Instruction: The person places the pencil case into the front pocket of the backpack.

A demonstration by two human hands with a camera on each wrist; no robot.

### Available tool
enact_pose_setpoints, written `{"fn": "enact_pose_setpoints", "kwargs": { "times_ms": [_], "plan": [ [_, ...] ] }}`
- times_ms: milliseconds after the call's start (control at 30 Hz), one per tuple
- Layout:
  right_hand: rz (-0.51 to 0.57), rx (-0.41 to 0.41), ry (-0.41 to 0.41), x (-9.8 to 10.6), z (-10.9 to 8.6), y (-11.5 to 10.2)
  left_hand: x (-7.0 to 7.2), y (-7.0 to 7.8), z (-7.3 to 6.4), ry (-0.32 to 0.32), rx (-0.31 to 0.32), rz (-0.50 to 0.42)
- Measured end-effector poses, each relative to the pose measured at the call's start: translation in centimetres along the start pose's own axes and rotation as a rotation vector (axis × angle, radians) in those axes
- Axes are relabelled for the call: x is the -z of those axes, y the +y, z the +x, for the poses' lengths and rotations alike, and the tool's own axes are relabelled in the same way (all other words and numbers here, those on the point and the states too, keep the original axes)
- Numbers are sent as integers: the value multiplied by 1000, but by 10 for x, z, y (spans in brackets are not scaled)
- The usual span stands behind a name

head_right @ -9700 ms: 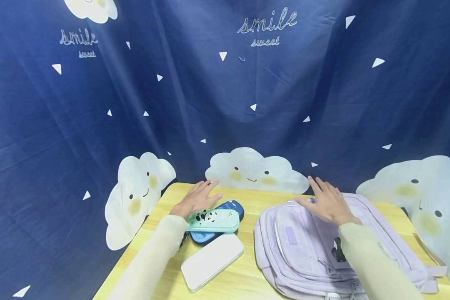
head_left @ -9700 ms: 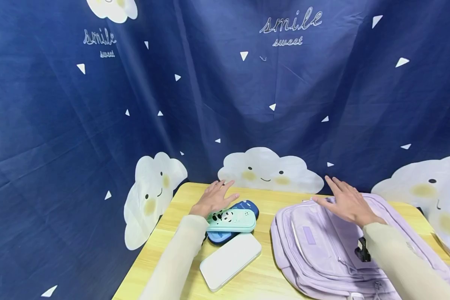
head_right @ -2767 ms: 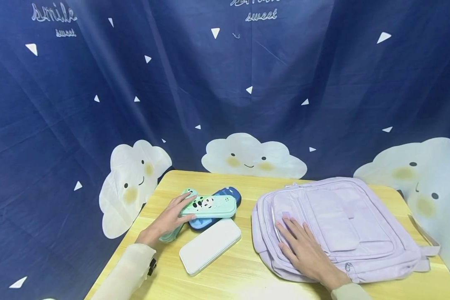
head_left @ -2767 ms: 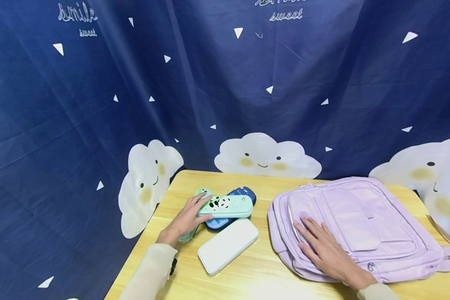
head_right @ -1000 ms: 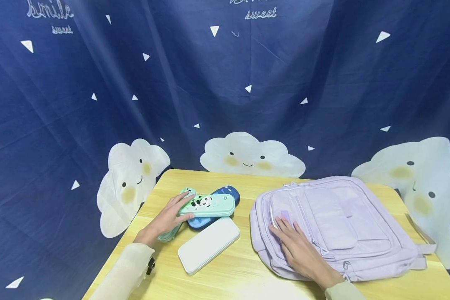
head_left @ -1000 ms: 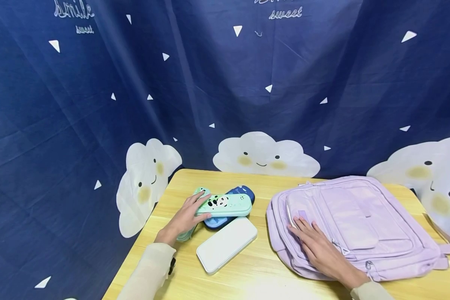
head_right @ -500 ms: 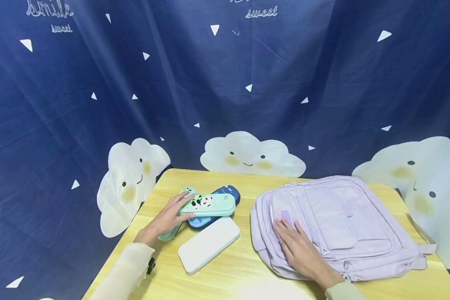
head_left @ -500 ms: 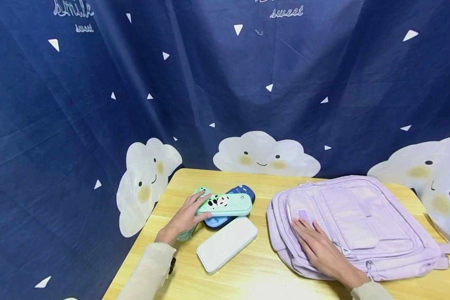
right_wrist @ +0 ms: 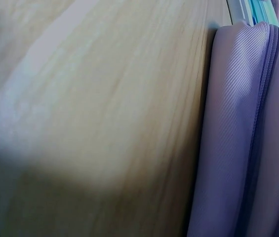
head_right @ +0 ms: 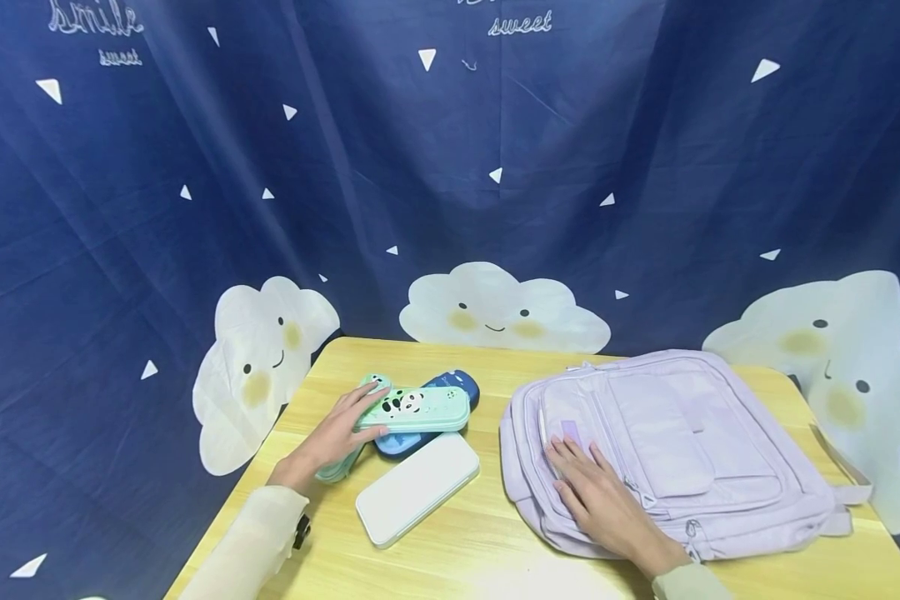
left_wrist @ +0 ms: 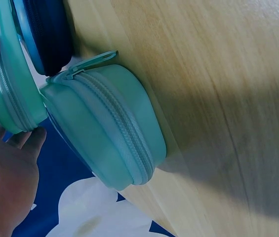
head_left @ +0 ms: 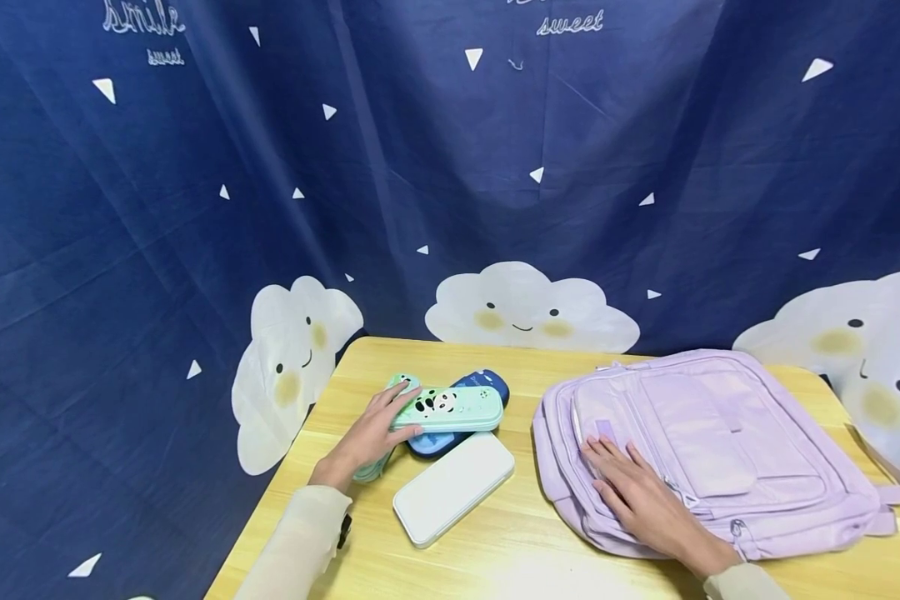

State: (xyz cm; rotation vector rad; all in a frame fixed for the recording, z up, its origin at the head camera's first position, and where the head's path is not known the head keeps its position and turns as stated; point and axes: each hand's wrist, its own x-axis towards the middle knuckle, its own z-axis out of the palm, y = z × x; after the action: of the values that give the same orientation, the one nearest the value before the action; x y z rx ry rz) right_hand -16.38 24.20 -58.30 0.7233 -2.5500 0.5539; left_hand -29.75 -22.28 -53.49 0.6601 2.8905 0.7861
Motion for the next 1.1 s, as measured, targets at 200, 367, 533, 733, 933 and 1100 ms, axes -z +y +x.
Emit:
{"fn": "enact_pose_setpoints", "kwargs": {
  "times_ms": [200, 367, 533, 733, 933, 1100],
  "plan": [
    [-14, 12, 2, -2, -2, 0, 0, 0, 0, -3, -3, 5],
    [-21, -3, 6, -2, -3, 0, 0, 0, 1, -3, -4, 6],
    [-23, -2, 23, -1, -2, -2, 0, 0, 1, -2, 2, 0],
    [8, 21, 69, -2, -2, 2, 0, 0, 2, -6, -3, 3],
    [64, 8, 78, 5, 2, -1, 0, 0, 0, -3, 6, 1],
    [121, -29, 61, 8, 2, 0, 0, -1, -1, -3, 6, -1]
  ]
}}
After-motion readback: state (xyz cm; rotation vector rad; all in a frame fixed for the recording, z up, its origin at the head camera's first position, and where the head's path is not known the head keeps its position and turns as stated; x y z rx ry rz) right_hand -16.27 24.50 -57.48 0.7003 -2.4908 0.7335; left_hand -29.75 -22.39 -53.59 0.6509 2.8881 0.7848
